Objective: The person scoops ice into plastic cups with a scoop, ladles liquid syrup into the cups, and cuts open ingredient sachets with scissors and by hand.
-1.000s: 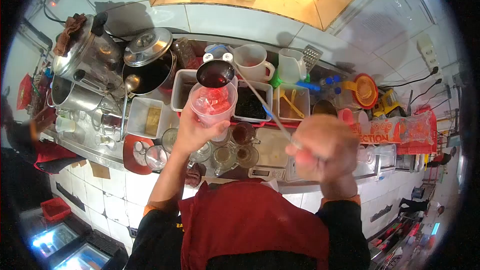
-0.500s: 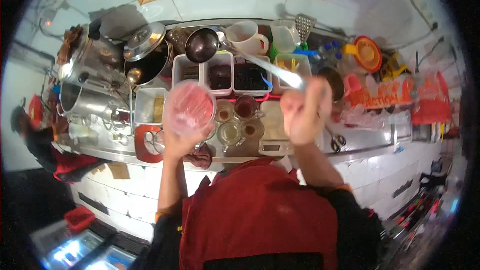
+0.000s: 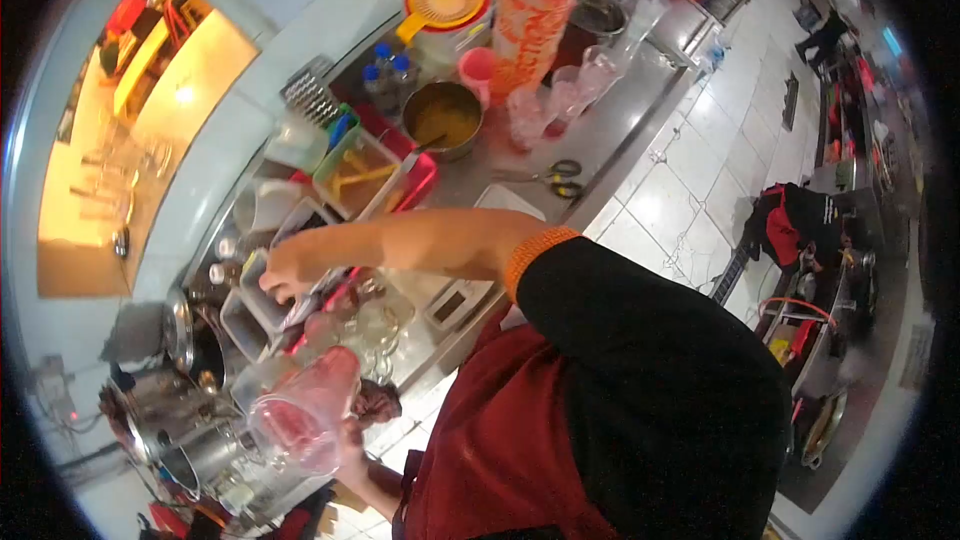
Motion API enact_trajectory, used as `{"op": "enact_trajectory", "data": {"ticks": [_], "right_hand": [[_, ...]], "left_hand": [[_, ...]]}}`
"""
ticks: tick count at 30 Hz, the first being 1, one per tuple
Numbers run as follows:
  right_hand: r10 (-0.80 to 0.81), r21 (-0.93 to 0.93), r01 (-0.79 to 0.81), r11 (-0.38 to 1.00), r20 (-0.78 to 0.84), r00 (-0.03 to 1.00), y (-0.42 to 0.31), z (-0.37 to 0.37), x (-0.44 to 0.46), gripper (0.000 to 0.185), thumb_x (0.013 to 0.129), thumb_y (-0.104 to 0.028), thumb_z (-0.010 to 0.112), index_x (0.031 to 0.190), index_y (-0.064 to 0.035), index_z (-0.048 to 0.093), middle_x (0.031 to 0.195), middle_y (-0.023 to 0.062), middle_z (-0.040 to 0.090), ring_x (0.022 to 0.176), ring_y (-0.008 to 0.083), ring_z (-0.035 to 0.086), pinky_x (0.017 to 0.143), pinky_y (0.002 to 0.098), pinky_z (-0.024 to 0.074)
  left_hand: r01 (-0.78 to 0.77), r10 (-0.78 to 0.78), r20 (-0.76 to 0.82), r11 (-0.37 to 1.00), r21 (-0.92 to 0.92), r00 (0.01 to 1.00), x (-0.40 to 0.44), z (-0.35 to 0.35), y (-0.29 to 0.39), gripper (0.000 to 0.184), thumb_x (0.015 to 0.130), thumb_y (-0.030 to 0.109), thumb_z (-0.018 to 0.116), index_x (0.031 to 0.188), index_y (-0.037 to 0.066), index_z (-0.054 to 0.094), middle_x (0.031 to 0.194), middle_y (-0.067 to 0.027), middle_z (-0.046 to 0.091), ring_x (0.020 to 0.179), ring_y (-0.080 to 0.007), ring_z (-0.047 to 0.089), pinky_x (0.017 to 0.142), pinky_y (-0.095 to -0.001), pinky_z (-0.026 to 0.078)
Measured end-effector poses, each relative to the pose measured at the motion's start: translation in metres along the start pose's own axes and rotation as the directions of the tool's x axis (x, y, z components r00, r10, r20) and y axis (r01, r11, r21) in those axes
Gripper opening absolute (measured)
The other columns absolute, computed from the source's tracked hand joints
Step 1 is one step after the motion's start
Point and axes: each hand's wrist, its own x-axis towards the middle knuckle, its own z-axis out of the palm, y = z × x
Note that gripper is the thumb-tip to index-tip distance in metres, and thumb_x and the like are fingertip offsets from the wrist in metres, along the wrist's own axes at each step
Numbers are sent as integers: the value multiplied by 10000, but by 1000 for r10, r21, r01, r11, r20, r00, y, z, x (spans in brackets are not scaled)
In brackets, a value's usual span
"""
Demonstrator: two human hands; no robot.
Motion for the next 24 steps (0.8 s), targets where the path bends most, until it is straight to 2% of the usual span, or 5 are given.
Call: {"op": "enact_trajectory", "data": {"ticks": [7, 10, 11, 17, 24], "right_hand": [[391, 179, -440, 880, 253, 885, -79, -164, -315, 368, 881, -260, 603, 1181, -58, 536, 967, 209, 607, 884, 376, 608, 750, 461, 481], [572, 240, -840, 487, 639, 514, -113, -232, -490, 367, 911, -319, 638, 1112, -14, 591, 1029, 130, 676, 889, 226, 638, 771, 370, 513], [709, 369, -805, 464, 391, 587, -114, -227, -566, 385, 894, -382, 621, 1010, -15, 639, 869, 182, 666, 780, 283, 633, 702, 402, 504], [906, 292, -938, -188, -318, -281, -97, -346, -773, 355, 881, -319, 661, 1103, -46, 626, 961, 128, 695, 863, 265, 659, 762, 395, 516], [777, 494, -834, 246, -615, -136, 37, -416, -812, 724, 781, -303, 798, 1360, -45, 448, 1349, 234, 481, 1193, 316, 527, 971, 422, 440]], "left_hand": [[-48, 370, 542, 855, -517, 755, -62, 256, 236, 872, 682, 353, 858, 1339, -7, 412, 1326, -168, 474, 1239, -241, 477, 1019, -389, 428], [-46, 402, 581, 847, -529, 708, -83, 375, 238, 928, 675, 288, 851, 1399, 18, 337, 1327, -145, 470, 1203, -233, 502, 1031, -365, 412], [66, 332, 592, 833, -549, 735, -94, 414, 232, 889, 694, 258, 832, 1399, 23, 344, 1319, -142, 473, 1205, -227, 498, 1039, -362, 403], [-120, 239, 173, 851, -511, 956, -107, 510, 147, 697, 892, 131, 650, 1460, 0, 267, 1425, -157, 407, 1299, -287, 413, 1108, -420, 317], [22, -23, 1, 952, -306, 1000, -62, 521, 174, 728, 851, 59, 696, 1458, -27, 304, 1470, -153, 388, 1325, -243, 401, 1113, -399, 312]]}}
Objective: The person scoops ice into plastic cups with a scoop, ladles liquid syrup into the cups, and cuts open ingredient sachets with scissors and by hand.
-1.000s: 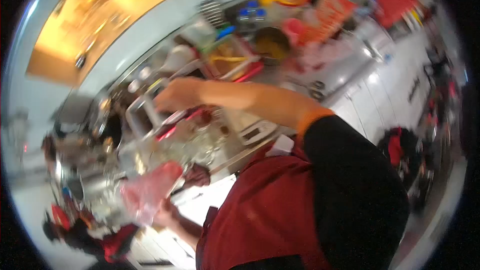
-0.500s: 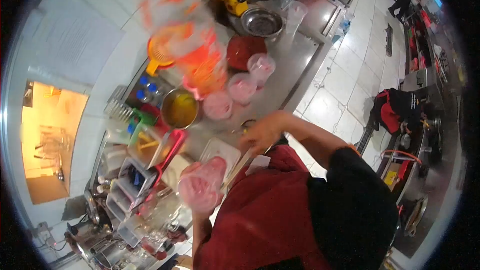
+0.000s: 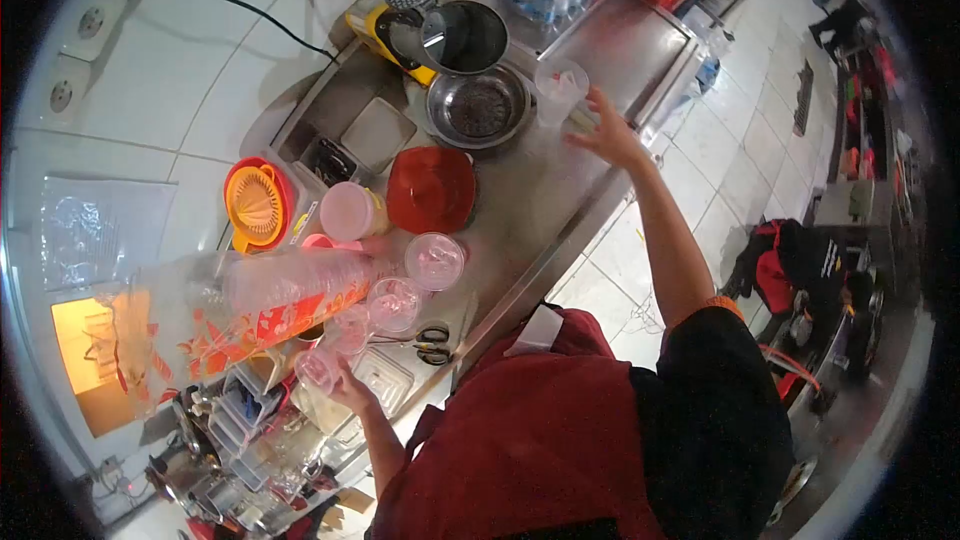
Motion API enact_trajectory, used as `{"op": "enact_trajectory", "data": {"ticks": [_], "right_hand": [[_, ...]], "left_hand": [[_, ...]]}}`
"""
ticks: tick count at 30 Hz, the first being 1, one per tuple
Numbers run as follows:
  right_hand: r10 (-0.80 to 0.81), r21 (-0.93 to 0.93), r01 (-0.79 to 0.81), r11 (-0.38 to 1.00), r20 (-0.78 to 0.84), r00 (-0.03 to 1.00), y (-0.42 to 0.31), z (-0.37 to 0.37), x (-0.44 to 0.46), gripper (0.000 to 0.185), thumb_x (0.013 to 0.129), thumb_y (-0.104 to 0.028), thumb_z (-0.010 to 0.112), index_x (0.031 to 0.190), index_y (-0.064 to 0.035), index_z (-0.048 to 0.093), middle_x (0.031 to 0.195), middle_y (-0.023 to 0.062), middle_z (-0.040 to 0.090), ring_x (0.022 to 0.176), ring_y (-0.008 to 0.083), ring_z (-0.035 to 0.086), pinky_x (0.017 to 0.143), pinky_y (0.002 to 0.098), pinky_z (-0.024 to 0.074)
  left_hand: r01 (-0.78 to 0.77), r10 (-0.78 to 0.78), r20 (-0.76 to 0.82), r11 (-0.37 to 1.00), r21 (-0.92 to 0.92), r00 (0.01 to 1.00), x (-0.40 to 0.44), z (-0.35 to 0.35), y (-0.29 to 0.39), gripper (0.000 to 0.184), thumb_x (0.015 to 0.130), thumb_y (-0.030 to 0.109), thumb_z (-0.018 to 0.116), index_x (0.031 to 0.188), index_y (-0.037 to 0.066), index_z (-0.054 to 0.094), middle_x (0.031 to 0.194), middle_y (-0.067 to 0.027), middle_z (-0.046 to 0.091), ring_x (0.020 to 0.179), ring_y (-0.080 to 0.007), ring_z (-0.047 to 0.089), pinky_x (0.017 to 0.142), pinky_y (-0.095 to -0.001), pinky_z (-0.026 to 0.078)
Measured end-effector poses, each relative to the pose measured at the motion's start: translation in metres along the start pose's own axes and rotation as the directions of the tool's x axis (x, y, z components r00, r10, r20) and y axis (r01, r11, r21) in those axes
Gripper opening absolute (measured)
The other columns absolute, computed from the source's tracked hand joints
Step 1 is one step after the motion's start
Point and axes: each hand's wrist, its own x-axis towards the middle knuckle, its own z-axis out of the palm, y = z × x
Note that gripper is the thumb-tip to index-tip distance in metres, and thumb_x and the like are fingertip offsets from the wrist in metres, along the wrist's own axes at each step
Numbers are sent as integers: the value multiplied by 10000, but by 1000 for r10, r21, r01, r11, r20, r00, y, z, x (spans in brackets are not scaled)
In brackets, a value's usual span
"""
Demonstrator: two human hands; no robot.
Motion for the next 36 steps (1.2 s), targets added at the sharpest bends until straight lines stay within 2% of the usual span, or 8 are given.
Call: {"op": "enact_trajectory", "data": {"ticks": [5, 14, 19, 23, 27, 29, 33, 36], "right_hand": [[-394, -269, 347, 898, -143, 908, 6, 49, 52, 761, 697, -307, 856, 1325, -56, 509, 1328, 178, 478, 1211, 331, 488, 1026, 439, 389], [-205, 53, 198, 979, 179, 962, -95, -7, -67, 805, 685, -180, 824, 1360, -3, 421, 1348, 152, 482, 1262, 283, 431, 1069, 417, 340], [-377, 206, 323, 924, 642, 668, -198, -18, -126, 766, 621, -161, 830, 1272, -3, 460, 1200, 104, 537, 1116, 213, 525, 983, 352, 424], [-703, 620, 363, 695, 693, 162, -237, 100, -146, 727, 612, -171, 848, 1225, -18, 488, 1177, 136, 531, 1076, 247, 554, 937, 397, 461], [-722, 699, 301, 648, 690, -50, -335, 201, -247, 769, 588, -189, 882, 1227, -25, 487, 1196, 181, 495, 1120, 303, 519, 953, 446, 438], [-711, 635, 483, 603, 703, -37, -398, 251, -308, 840, 564, -213, 905, 1256, -28, 467, 1214, 191, 468, 1188, 324, 460, 1003, 469, 379], [-852, 666, 601, 443, 522, 49, -432, 354, -396, 996, 576, -350, 905, 1366, -40, 384, 1308, 201, 425, 1280, 341, 381, 1056, 496, 304], [-477, 552, 668, 499, 819, -320, -449, 410, -392, 1165, 652, -600, 790, 1503, -60, 206, 1456, 227, 340, 1348, 382, 323, 1113, 502, 249]], "left_hand": [[45, -43, -20, 990, 131, 999, 7, 30, 30, 637, 817, 41, 698, 1379, -29, 405, 1367, -126, 488, 1239, -220, 476, 1052, -370, 370], [-137, 130, 106, 989, 60, 986, 20, 3, -1, 714, 723, 130, 814, 1324, 17, 446, 1264, -115, 543, 1191, -229, 522, 1033, -370, 408], [-286, 233, 208, 917, 277, 950, 26, -17, 11, 806, 707, 180, 837, 1362, -1, 403, 1295, -148, 530, 1223, -247, 505, 1043, -376, 409], [-67, -415, 408, 629, 774, 813, 2, -69, 93, 975, 674, 276, 860, 1437, 10, 314, 1336, -202, 489, 1230, -307, 500, 1043, -386, 396], [-137, 64, 847, 991, 10, 528, -20, -142, 217, 1106, 618, 373, 900, 1451, -4, 278, 1437, -172, 389, 1346, -272, 378, 1086, -406, 341], [-98, 240, 755, 969, -228, 611, -22, -175, 225, 1134, 597, 393, 912, 1442, -20, 278, 1412, -176, 400, 1340, -280, 372, 1098, -391, 328], [-155, 217, 567, 975, -156, 794, 5, -283, 159, 1039, 559, 342, 938, 1376, -2, 397, 1335, -140, 483, 1270, -256, 457, 1082, -385, 348], [-123, 196, 608, 979, -160, 769, 37, -367, 124, 981, 540, 303, 938, 1348, 26, 456, 1319, -125, 513, 1240, -248, 499, 1036, -383, 396]]}}
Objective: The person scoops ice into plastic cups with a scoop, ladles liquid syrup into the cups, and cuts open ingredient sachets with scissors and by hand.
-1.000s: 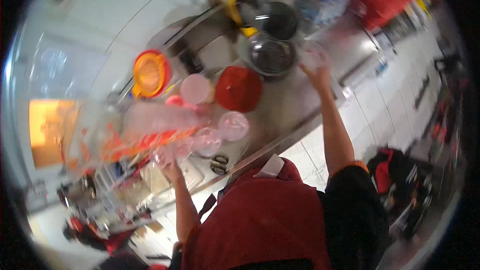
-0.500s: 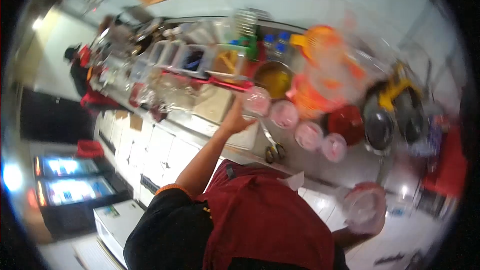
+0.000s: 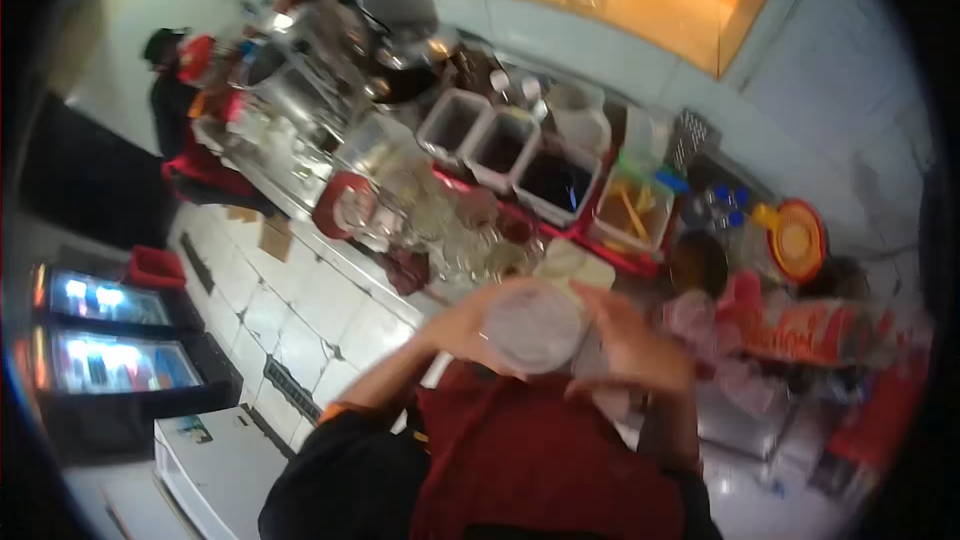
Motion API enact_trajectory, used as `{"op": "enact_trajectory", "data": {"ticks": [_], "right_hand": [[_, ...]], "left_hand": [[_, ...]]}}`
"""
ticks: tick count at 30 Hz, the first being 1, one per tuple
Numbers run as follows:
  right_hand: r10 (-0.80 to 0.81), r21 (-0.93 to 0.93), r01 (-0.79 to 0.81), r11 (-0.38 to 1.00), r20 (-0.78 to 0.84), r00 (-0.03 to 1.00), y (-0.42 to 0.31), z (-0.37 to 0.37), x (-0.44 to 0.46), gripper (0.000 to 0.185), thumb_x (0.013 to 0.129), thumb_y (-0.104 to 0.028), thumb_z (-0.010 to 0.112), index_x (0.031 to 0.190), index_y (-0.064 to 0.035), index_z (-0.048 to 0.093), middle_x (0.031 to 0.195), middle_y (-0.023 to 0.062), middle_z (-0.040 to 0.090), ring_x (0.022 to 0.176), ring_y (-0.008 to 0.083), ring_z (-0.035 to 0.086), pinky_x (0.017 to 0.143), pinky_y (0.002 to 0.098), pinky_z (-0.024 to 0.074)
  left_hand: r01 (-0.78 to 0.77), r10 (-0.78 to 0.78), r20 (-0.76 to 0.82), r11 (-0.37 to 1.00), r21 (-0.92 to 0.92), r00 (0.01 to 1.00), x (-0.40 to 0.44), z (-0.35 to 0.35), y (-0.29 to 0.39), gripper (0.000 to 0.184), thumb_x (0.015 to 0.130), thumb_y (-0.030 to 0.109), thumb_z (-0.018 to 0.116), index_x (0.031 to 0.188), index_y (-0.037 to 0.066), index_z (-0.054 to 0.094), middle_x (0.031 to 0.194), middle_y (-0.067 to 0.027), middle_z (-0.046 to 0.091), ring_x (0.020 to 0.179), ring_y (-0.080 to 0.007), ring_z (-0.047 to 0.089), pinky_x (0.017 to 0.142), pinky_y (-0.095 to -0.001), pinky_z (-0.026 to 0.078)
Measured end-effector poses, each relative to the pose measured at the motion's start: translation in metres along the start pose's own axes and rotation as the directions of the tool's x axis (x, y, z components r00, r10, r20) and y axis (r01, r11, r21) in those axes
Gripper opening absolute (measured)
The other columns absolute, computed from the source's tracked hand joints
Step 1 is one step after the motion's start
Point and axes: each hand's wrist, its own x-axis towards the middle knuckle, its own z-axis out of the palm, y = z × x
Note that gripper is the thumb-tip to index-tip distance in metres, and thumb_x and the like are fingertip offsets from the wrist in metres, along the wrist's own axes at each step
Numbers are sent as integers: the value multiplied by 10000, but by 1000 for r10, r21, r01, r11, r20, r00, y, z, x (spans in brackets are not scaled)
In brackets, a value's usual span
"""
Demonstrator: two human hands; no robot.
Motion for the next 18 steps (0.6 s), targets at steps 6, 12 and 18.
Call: {"op": "enact_trajectory", "data": {"ticks": [6, 12, 18], "right_hand": [[557, 153, -546, 824, -394, 731, 55, 0, 120, 654, 785, -472, 744, 1143, 32, 531, 886, 182, 649, 759, 318, 653, 681, 409, 515], [912, -98, -929, 358, -178, 370, 78, -7, 192, 534, 881, -461, 617, 1025, 52, 643, 984, 260, 672, 952, 429, 649, 840, 479, 509], [888, -208, -891, 403, -147, 436, 95, -4, 177, 478, 858, -421, 647, 1000, 36, 647, 941, 257, 670, 909, 420, 652, 818, 489, 509]], "left_hand": [[36, -65, -138, 979, -201, 988, -64, -139, -9, 1076, 443, 310, 948, 1364, 48, 455, 1381, -149, 462, 1254, -275, 494, 1038, -403, 401], [51, -83, -200, 986, -160, 976, -33, -181, -12, 1095, 434, 252, 951, 1375, 25, 441, 1396, -134, 472, 1240, -219, 506, 1033, -370, 402], [92, -99, -130, 994, -55, 987, 9, -187, -23, 989, 499, 215, 920, 1355, 28, 463, 1284, -109, 573, 1176, -215, 560, 1010, -357, 424]]}}
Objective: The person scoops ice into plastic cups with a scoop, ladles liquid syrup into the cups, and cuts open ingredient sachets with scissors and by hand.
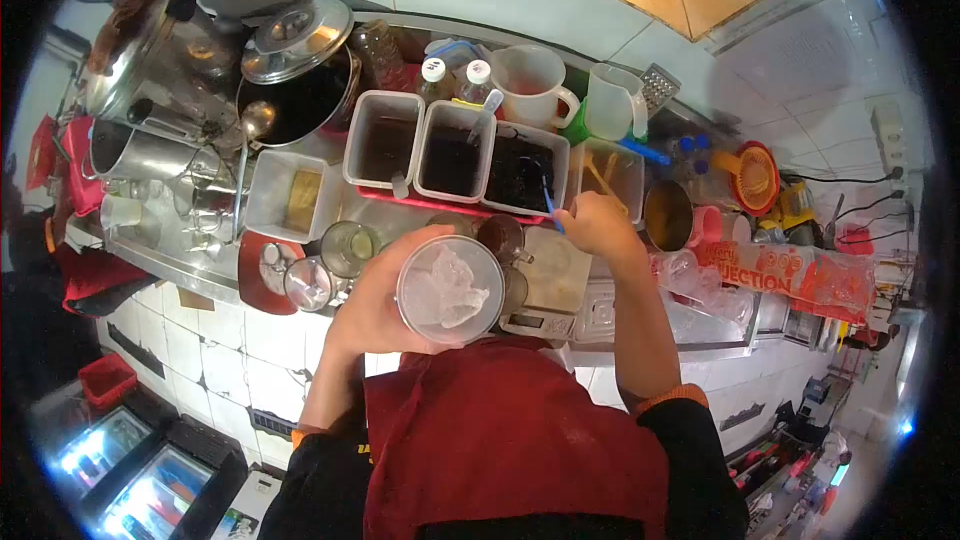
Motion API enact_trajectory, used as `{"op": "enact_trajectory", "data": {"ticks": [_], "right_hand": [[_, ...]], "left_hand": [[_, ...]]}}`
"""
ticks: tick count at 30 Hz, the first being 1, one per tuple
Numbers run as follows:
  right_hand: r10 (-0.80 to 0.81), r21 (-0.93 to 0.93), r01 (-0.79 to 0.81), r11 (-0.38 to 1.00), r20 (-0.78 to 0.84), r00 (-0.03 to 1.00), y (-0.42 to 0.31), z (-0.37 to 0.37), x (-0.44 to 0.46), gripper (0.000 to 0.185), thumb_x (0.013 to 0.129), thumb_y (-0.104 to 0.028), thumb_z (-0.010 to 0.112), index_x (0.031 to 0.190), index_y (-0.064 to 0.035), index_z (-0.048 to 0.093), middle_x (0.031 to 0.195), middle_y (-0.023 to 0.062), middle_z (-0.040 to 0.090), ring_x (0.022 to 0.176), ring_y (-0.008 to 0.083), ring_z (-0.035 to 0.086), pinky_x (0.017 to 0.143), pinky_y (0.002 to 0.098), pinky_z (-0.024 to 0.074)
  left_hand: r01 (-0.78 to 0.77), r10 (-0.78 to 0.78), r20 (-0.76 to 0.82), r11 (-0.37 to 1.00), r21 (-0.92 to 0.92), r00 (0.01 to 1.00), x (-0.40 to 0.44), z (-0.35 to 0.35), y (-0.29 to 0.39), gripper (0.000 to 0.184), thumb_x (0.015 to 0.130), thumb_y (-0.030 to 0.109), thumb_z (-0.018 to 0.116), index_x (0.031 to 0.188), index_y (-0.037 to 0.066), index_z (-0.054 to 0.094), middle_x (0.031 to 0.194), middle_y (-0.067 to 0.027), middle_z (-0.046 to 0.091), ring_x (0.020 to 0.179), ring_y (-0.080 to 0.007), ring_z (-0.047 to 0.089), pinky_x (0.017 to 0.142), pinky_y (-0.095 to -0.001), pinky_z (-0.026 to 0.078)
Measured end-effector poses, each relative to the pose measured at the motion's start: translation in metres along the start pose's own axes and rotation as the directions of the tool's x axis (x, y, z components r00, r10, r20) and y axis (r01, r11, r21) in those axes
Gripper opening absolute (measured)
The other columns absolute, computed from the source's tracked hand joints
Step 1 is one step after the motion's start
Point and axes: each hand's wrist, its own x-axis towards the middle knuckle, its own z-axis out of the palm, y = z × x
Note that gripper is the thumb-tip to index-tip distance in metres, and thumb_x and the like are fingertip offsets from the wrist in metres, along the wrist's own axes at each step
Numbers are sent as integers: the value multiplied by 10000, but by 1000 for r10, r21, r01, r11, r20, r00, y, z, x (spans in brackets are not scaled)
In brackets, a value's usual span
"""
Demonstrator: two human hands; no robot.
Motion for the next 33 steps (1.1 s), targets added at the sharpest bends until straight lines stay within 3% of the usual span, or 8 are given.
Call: {"op": "enact_trajectory", "data": {"ticks": [7, 10, 15, 17, 22, 24, 31, 33], "right_hand": [[-327, -1, 453, 892, -694, 642, -82, -30, 38, 371, 838, -326, 689, 979, -12, 551, 894, 207, 638, 824, 394, 629, 700, 480, 491], [-229, 92, 347, 933, -590, 774, -106, -18, 89, 281, 829, -259, 686, 921, -25, 560, 859, 200, 634, 797, 395, 622, 682, 473, 485], [-463, 129, 643, 755, -590, 662, -124, 10, 118, 207, 806, -228, 658, 816, -36, 582, 827, 203, 643, 789, 397, 624, 673, 487, 480], [-320, 107, 433, 895, -523, 790, -129, 14, 106, 236, 806, -255, 664, 818, -33, 584, 798, 195, 652, 763, 385, 634, 660, 476, 487], [-247, 82, 352, 933, -565, 787, -153, -3, 106, 302, 798, -299, 716, 879, -33, 599, 788, 185, 669, 767, 367, 657, 671, 445, 506], [-409, 155, 608, 778, -611, 678, -158, -3, 118, 274, 793, -240, 736, 912, -31, 606, 794, 176, 670, 760, 350, 657, 672, 426, 507], [-641, 281, 724, 630, -338, 689, -150, -14, 112, 228, 811, -211, 697, 944, -41, 625, 882, 174, 678, 812, 379, 657, 716, 464, 509], [-685, 101, 772, 628, -400, 609, -140, -16, 98, 213, 825, -209, 688, 944, -43, 626, 807, 190, 658, 743, 376, 636, 684, 432, 503]], "left_hand": [[7, -5, 31, 999, -49, 1000, 15, -12, -12, 987, 499, 213, 922, 1352, 26, 462, 1281, -106, 577, 1181, -215, 556, 1012, -359, 421], [8, -7, 24, 999, -43, 1000, 9, -14, -7, 984, 497, 206, 923, 1348, 23, 464, 1280, -106, 576, 1182, -213, 552, 1017, -359, 415], [75, -78, -30, 994, -80, 997, -13, -17, -11, 983, 493, 211, 925, 1343, 21, 468, 1280, -108, 573, 1186, -216, 546, 1019, -359, 412], [108, -115, -68, 990, -95, 991, -20, -15, -17, 983, 492, 214, 925, 1342, 21, 469, 1277, -108, 574, 1187, -215, 544, 1017, -357, 414], [118, -120, -24, 991, -68, 992, -16, -19, -21, 975, 506, 198, 919, 1349, 20, 463, 1290, -108, 563, 1189, -218, 543, 1025, -352, 406], [92, -95, -27, 991, -92, 995, -13, -18, -24, 977, 506, 198, 920, 1350, 19, 461, 1289, -109, 562, 1185, -221, 544, 1025, -353, 406], [53, -56, -47, 997, -65, 997, -12, -20, -23, 961, 513, 210, 919, 1341, 16, 471, 1259, -113, 572, 1167, -222, 547, 1012, -351, 413], [75, -79, -53, 995, -71, 995, -14, -21, -21, 950, 520, 212, 917, 1336, 13, 475, 1252, -112, 575, 1160, -222, 551, 1006, -351, 417]]}}
